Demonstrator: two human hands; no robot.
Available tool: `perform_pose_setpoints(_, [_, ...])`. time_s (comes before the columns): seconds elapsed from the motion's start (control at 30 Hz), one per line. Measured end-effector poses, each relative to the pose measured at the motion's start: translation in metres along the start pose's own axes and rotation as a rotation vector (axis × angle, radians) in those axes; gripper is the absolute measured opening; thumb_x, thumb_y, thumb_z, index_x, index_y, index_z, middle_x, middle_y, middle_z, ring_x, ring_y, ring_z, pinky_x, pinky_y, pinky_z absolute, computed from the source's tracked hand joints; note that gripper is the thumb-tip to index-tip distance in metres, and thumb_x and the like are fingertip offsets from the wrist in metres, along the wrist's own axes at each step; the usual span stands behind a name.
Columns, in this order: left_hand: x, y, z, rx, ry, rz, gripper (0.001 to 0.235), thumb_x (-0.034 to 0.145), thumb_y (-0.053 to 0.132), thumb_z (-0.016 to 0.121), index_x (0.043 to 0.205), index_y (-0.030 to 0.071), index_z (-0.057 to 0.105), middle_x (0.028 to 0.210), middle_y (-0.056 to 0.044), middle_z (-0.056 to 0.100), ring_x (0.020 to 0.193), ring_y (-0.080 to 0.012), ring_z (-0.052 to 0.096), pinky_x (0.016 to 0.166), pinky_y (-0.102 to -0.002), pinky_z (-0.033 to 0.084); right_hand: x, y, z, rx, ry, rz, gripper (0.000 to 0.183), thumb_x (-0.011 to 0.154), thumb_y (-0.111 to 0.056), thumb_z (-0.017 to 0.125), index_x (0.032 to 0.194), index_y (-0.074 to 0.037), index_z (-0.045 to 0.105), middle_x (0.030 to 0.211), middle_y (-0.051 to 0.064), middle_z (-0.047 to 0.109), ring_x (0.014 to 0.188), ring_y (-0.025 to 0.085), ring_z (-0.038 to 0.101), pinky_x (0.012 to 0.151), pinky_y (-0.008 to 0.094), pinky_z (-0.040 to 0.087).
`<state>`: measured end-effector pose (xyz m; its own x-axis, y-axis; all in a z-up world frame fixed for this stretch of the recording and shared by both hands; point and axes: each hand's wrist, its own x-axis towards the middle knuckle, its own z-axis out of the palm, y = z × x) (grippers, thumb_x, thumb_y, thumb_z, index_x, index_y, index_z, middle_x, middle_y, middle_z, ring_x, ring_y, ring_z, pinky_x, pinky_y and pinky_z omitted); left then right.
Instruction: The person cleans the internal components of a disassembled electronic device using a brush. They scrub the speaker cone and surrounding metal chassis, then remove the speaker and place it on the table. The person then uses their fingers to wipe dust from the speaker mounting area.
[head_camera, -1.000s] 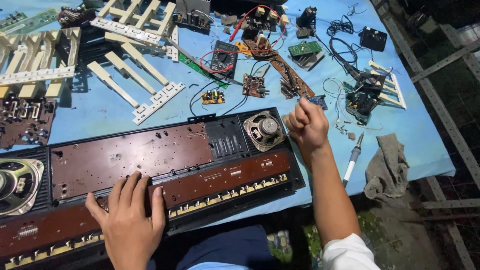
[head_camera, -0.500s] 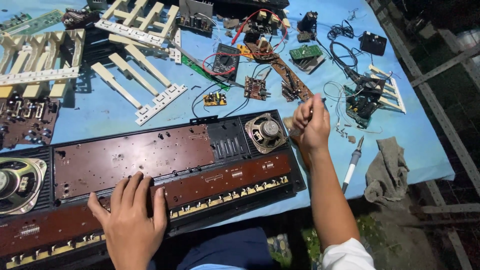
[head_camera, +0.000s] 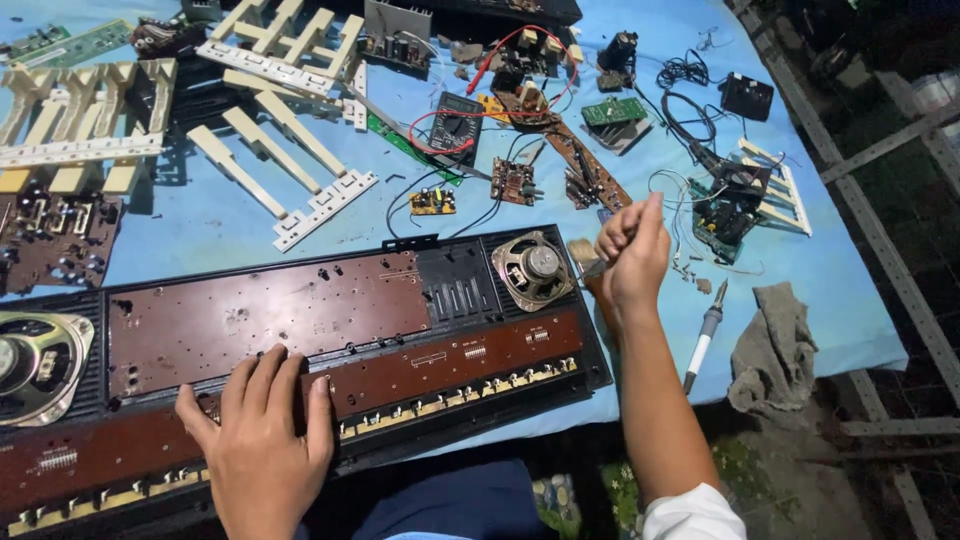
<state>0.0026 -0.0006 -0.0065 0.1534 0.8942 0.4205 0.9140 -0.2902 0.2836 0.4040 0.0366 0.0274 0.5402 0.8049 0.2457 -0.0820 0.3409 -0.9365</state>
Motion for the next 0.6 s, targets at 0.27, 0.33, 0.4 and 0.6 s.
perform_pose_setpoints(0.27, [0.0, 0.0, 0.0, 0.012, -0.018, -0.001, 0.036, 0.096, 0.031, 0.065, 0.121, 0.008, 0.077, 0.132, -0.007, 0.075, 0.124, -0.0232, 0.065, 0.124, -0.061, 0.028, -0.001, -0.002, -0.009, 0.128, -0.349, 0.108, 0.051, 0.109, -0.03, 0.035, 0.059, -0.021, 0.034, 0.049, -0.006, 0.025, 0.045, 0.011, 0.018, 0.048, 0.026, 0.022])
perform_pose_setpoints(0.33, [-0.001, 0.0, -0.001, 0.003, -0.003, 0.007, 0.036, 0.095, 0.031, 0.067, 0.12, 0.007, 0.077, 0.131, -0.008, 0.075, 0.124, -0.0238, 0.065, 0.123, -0.062, 0.029, 0.001, 0.0, -0.003, -0.056, -0.084, 0.044, 0.046, 0.108, -0.049, 0.035, 0.075, -0.017, 0.04, 0.06, -0.005, 0.034, 0.05, 0.009, 0.032, 0.047, 0.025, 0.028])
perform_pose_setpoints(0.4, [0.0, 0.0, -0.001, -0.002, -0.001, 0.003, 0.036, 0.095, 0.031, 0.066, 0.12, 0.008, 0.077, 0.131, -0.008, 0.074, 0.124, -0.0237, 0.064, 0.123, -0.063, 0.028, -0.003, -0.004, 0.005, -0.019, -0.014, -0.005, 0.044, 0.109, -0.047, 0.037, 0.076, -0.017, 0.039, 0.06, -0.005, 0.032, 0.049, 0.008, 0.029, 0.047, 0.025, 0.027])
perform_pose_setpoints(0.6, [0.0, 0.0, -0.001, -0.003, -0.011, 0.004, 0.036, 0.096, 0.031, 0.065, 0.12, 0.008, 0.077, 0.132, -0.008, 0.074, 0.124, -0.0242, 0.064, 0.123, -0.063, 0.028, -0.003, -0.007, -0.01, 0.08, -0.268, 0.112, 0.054, 0.108, -0.036, 0.034, 0.056, -0.022, 0.033, 0.049, -0.006, 0.027, 0.043, 0.011, 0.023, 0.047, 0.026, 0.026])
